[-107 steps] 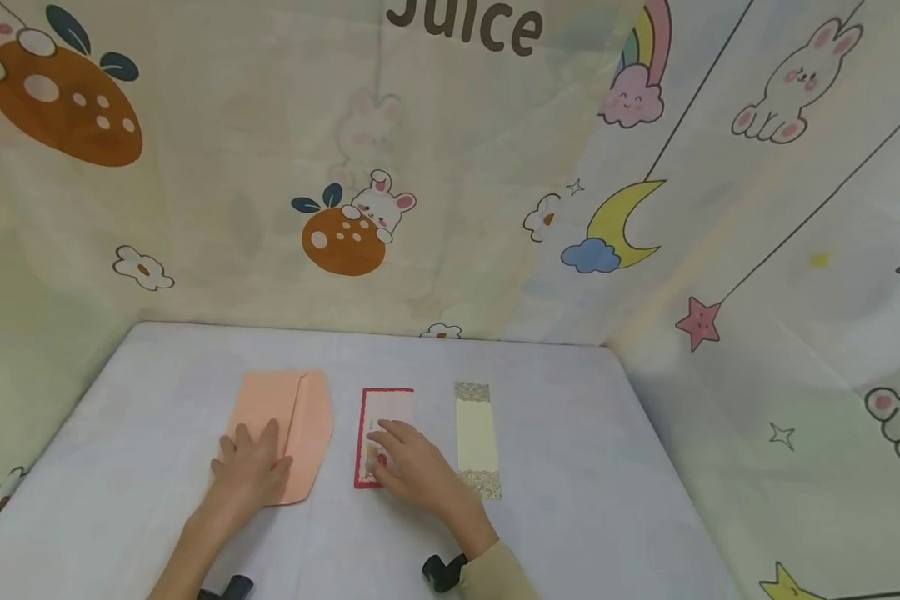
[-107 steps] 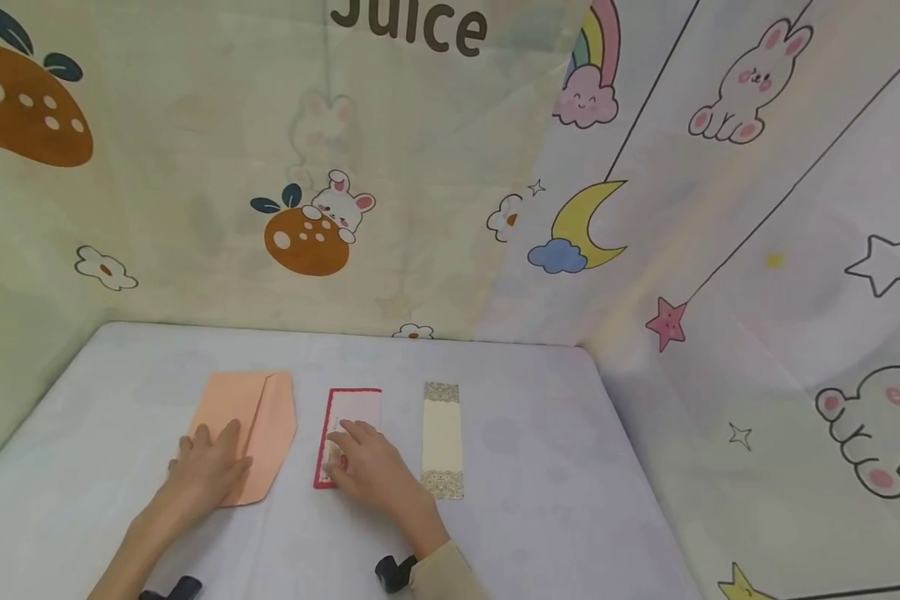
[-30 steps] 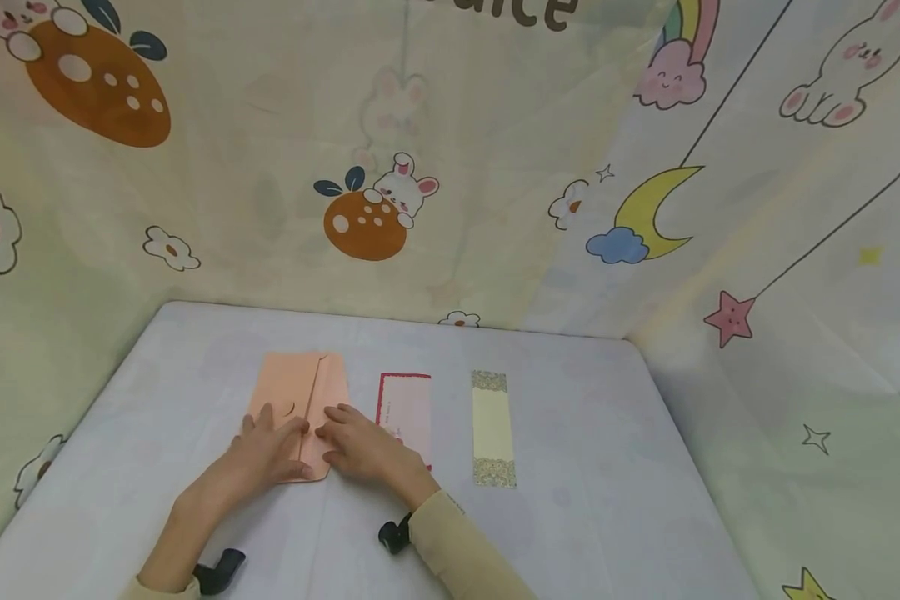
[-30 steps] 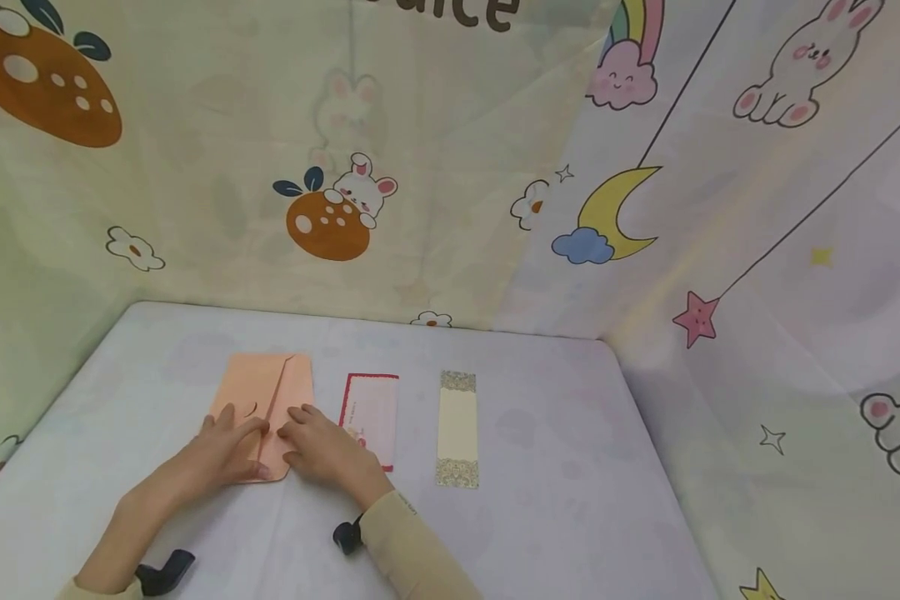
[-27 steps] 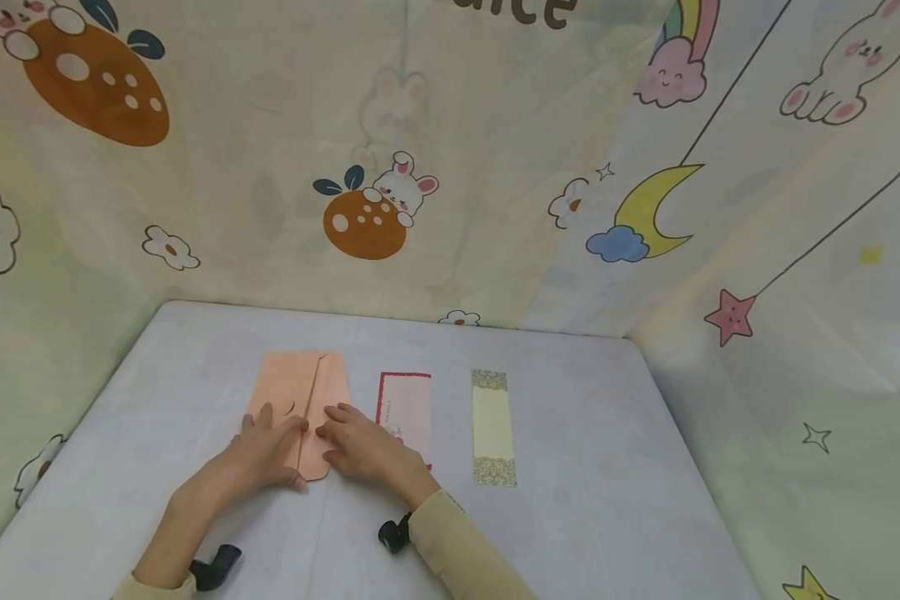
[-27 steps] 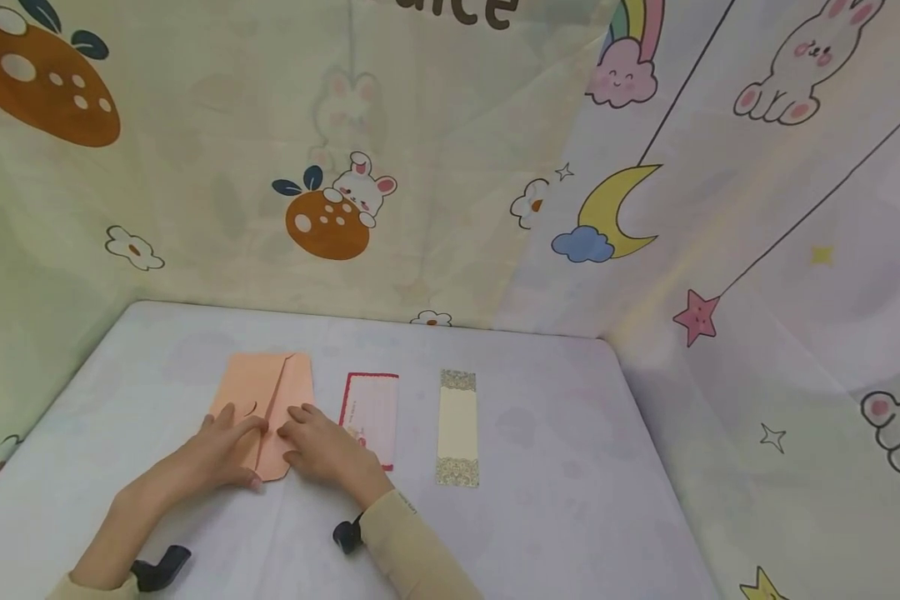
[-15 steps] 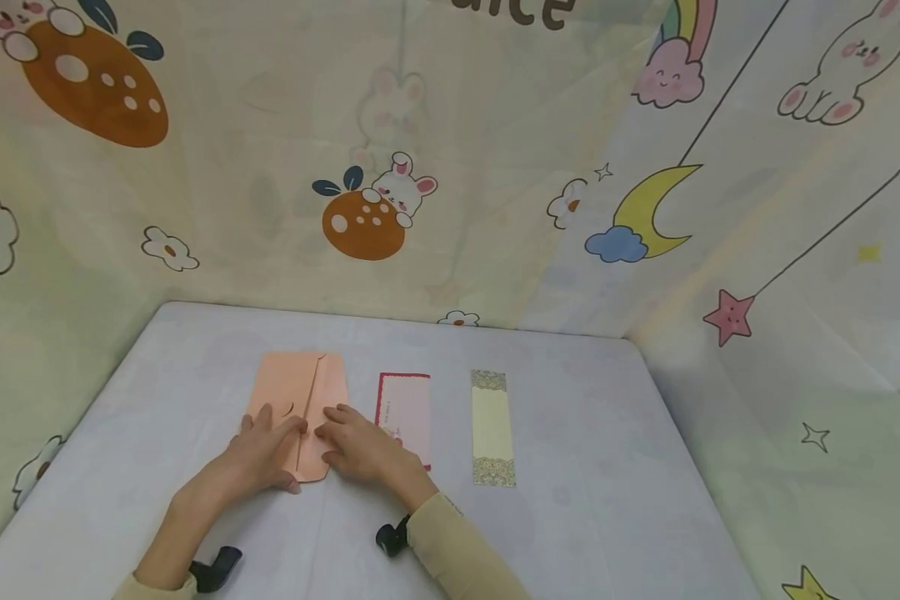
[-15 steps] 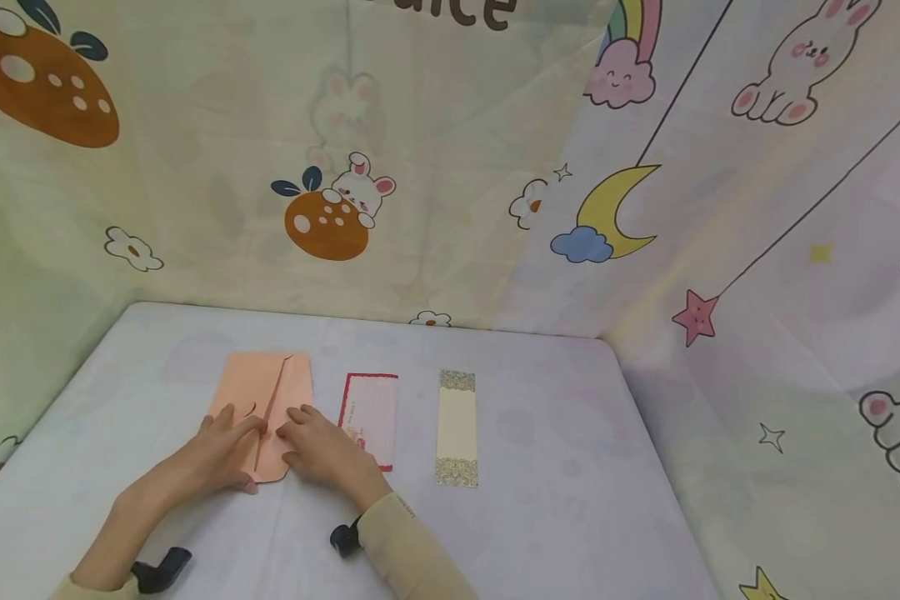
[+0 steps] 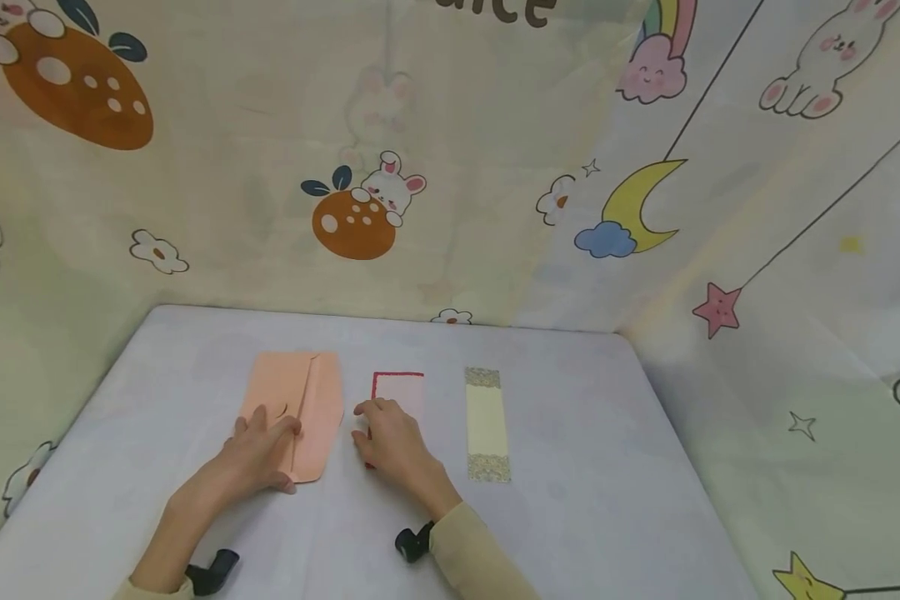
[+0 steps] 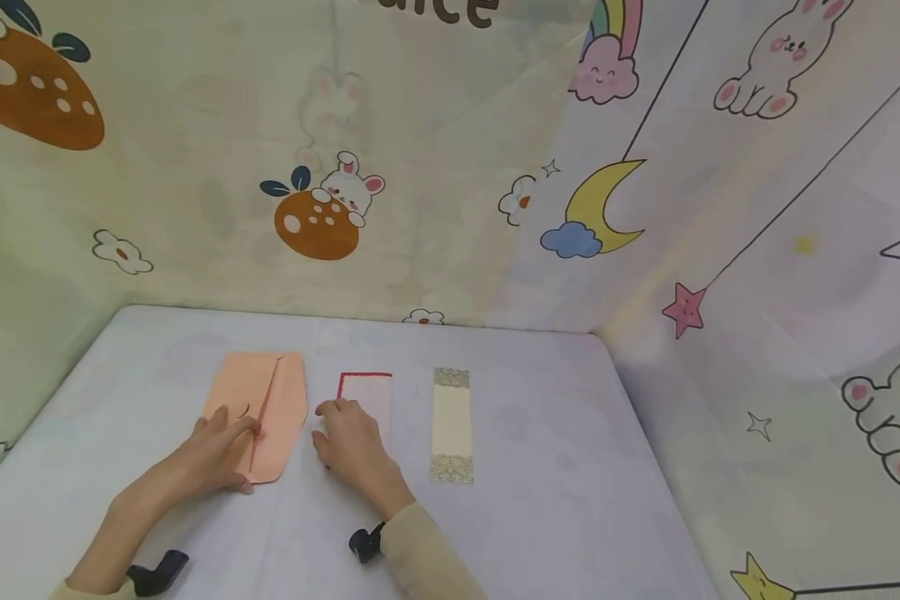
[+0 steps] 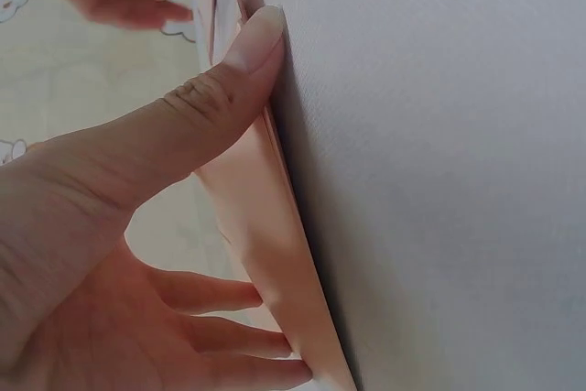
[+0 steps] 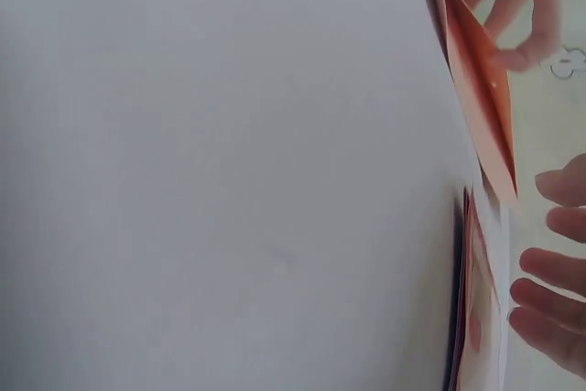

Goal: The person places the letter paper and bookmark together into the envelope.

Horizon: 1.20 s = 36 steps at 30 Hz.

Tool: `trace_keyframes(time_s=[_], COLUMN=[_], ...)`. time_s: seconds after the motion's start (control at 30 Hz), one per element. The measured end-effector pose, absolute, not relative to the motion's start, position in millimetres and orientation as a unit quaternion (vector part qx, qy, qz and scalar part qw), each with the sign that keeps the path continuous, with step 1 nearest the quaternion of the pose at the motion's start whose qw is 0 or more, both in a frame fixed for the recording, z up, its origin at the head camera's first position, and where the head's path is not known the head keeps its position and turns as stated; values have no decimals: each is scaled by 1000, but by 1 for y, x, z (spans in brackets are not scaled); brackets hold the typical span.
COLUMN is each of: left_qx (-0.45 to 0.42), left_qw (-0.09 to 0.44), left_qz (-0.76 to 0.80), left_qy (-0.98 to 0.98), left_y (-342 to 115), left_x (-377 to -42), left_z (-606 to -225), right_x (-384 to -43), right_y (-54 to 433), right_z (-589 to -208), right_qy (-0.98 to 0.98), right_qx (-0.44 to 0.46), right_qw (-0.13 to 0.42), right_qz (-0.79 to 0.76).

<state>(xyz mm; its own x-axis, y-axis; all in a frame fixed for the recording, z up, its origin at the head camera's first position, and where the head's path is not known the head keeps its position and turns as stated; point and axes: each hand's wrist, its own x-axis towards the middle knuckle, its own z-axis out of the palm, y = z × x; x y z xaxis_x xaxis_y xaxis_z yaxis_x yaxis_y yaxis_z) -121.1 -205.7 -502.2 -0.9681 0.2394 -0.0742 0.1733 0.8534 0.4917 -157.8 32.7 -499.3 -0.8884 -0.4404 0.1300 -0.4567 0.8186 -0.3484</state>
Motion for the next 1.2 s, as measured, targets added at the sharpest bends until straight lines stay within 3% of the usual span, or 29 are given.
trace_keyframes(time_s=[0.7, 0.97, 1.2], left_qx=[104, 106, 104], left_qw=[62, 60, 69], left_qz=[247, 249, 256], left_qy=[961, 961, 959], left_y=[-210, -209, -208], left_x=[-119, -118, -118], left_z=[-502, -503, -504], right_x=[-165, -165, -163], right_y=[62, 59, 52], right_z=[-507, -510, -511], right_qy=[-977, -979, -986], right_qx=[35, 0, 1], right_qw=[18, -21, -7], right_qz=[208, 202, 168])
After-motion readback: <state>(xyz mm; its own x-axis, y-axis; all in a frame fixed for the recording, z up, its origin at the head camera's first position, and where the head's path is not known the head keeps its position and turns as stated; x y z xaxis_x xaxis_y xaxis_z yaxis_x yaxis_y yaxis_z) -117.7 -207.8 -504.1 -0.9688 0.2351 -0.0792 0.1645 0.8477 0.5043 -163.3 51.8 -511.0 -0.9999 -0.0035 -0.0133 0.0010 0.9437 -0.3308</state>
